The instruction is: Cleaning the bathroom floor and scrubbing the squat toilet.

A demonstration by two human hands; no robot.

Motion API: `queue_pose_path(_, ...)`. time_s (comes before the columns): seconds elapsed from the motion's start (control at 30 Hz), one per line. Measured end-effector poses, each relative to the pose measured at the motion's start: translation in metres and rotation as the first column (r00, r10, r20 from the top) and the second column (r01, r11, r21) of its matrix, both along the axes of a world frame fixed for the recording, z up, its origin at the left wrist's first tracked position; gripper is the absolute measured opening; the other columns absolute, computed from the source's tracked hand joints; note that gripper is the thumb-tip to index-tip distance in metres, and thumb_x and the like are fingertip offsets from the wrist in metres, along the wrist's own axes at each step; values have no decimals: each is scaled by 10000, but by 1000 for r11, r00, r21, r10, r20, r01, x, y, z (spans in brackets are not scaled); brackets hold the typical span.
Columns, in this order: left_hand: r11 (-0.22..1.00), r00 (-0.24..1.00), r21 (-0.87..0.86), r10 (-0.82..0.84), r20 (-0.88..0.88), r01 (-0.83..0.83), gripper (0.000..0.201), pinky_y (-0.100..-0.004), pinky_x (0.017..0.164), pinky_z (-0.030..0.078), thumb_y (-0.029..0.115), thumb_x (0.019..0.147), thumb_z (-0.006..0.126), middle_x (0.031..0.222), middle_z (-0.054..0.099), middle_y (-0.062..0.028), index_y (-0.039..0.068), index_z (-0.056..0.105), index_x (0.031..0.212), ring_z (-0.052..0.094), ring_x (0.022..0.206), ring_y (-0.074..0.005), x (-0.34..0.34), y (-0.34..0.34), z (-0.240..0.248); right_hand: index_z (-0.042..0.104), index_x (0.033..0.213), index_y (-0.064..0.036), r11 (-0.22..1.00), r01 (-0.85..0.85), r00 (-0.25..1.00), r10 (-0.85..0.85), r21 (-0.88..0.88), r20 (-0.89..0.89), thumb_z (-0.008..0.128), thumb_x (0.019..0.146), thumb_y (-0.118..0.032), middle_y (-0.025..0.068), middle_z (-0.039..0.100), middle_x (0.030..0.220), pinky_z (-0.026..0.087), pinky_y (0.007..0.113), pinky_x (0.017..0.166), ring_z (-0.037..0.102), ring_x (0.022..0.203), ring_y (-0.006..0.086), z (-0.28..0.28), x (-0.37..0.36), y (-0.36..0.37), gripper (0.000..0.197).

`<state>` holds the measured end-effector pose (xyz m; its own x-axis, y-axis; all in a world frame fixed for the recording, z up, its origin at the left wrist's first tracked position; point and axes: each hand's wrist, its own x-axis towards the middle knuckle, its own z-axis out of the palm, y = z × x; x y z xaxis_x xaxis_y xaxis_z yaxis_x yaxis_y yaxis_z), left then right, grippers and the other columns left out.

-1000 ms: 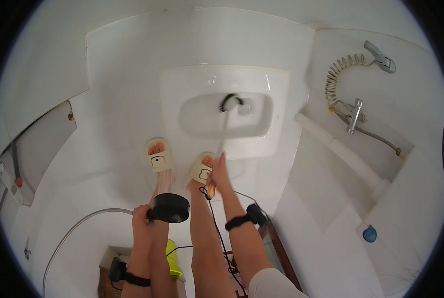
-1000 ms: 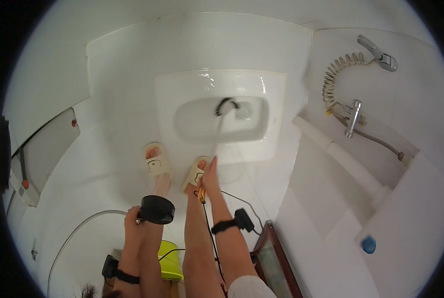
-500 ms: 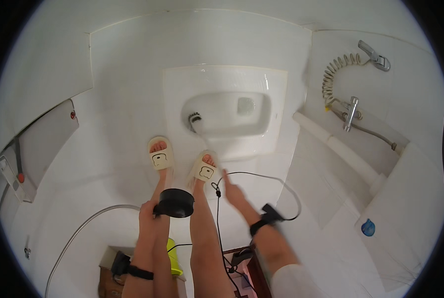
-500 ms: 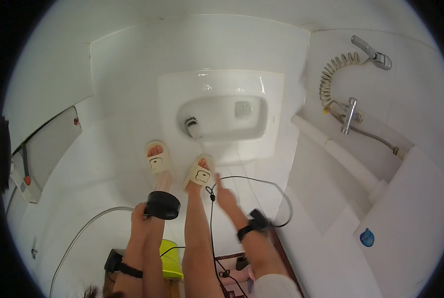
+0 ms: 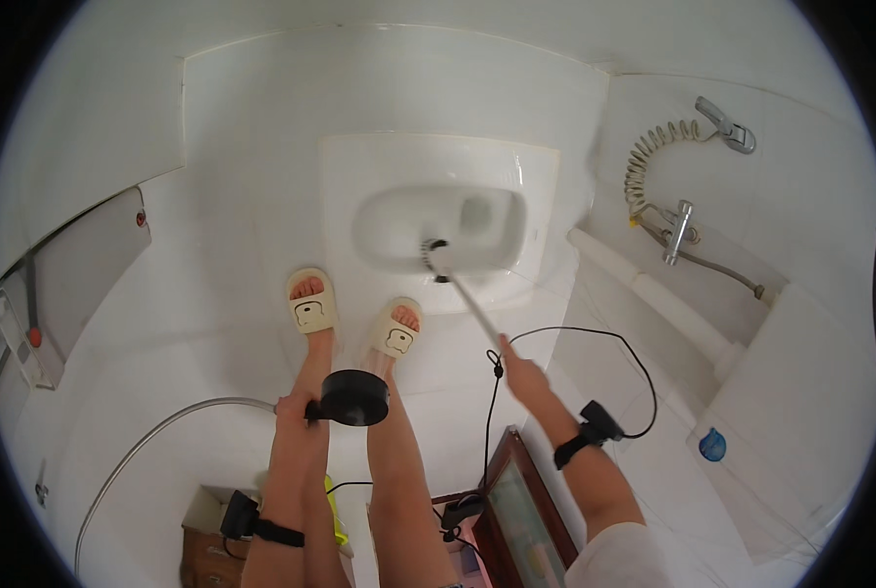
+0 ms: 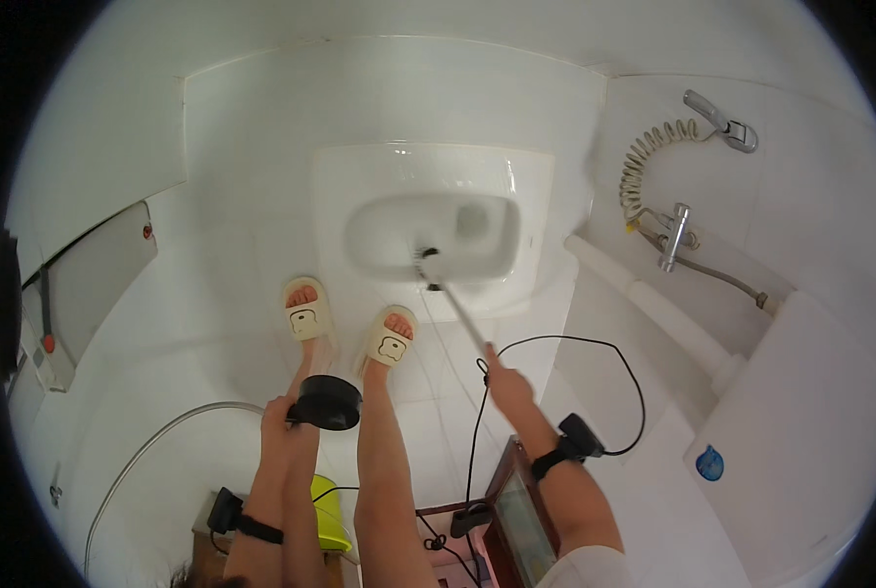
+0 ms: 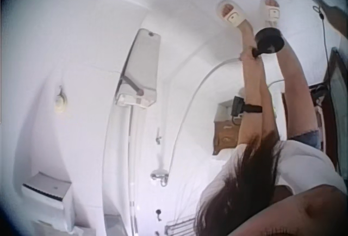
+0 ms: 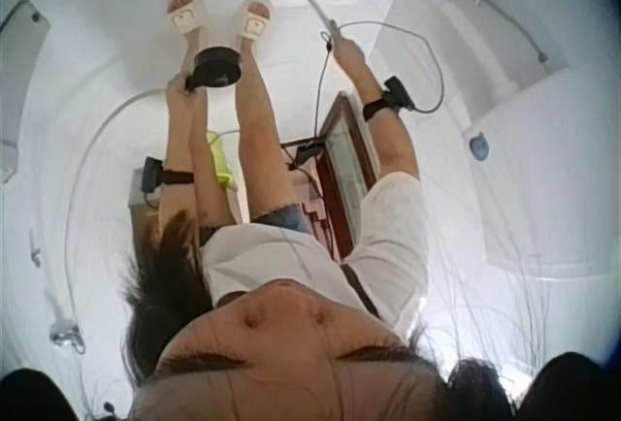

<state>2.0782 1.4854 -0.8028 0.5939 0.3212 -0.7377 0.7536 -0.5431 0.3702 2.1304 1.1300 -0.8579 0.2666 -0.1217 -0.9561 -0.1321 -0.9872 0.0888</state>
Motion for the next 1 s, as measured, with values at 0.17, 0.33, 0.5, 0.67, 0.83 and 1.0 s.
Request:
queue_pose_path(0.17, 992, 994, -81, -90, 64, 95, 102, -404, 712, 370, 8, 650, 548, 728, 521, -164, 6, 524, 749, 461, 754, -352, -5, 20, 0, 144, 1330, -205, 961, -179, 977, 199, -210, 76, 393, 797, -109, 166, 587, 698, 464, 420, 538, 588, 616, 294, 0, 39, -59, 596)
queue_pose_path(0.33, 1000, 998, -25, 18, 56, -17, 100, -398, 705, 373, 18, 648, 553, 727, 510, -171, 1, 521, 742, 466, 729, -356, 11, 4, 12, 525, 980, -71, 536, 844, 537, -840, -27, 76, 302, 829, -523, 134, 510, 631, 394, 367, 401, 465, 465, 225, -77, -6, 30, 527)
queue_pose_path(0.5, 949, 945, 23, 312, 94, -315, 123, -328, 671, 392, 52, 667, 591, 754, 500, -149, -13, 525, 748, 493, 720, -292, -3, -3, -2, 253, 1297, -175, 297, 927, 298, -954, 231, 29, 337, 880, -292, 54, 418, 558, 363, 271, 361, 382, 375, 159, -68, -39, 174, 441)
queue_pose_path(0.67, 959, 957, 11, 283, 57, -284, 135, -317, 672, 394, 63, 675, 597, 744, 501, -140, -19, 523, 753, 497, 723, -266, 4, -6, -3, 135, 1335, -220, -335, 910, -243, -910, 246, -337, 335, 879, -308, 40, 401, 543, 319, 237, 329, 353, 365, 135, -42, 32, 216, 506)
queue_pose_path(0.83, 993, 994, 47, 111, 23, -112, 151, -314, 688, 394, 74, 671, 603, 724, 497, -150, -19, 511, 746, 500, 729, -264, 22, -8, 7, 400, 1050, -155, -391, 855, -360, -921, 342, -151, 328, 880, -329, 46, 403, 535, 318, 265, 317, 354, 361, 148, -106, 18, 206, 253)
queue_pose_path(1.0, 995, 992, 4, 96, 83, -97, 203, -297, 694, 387, 145, 688, 616, 725, 500, -140, -12, 498, 738, 499, 731, -226, 23, -17, 2, 376, 837, -118, -738, 530, -698, -660, 418, -279, 366, 870, -349, 47, 381, 504, 347, 284, 330, 375, 359, 162, -140, 73, 106, 233)
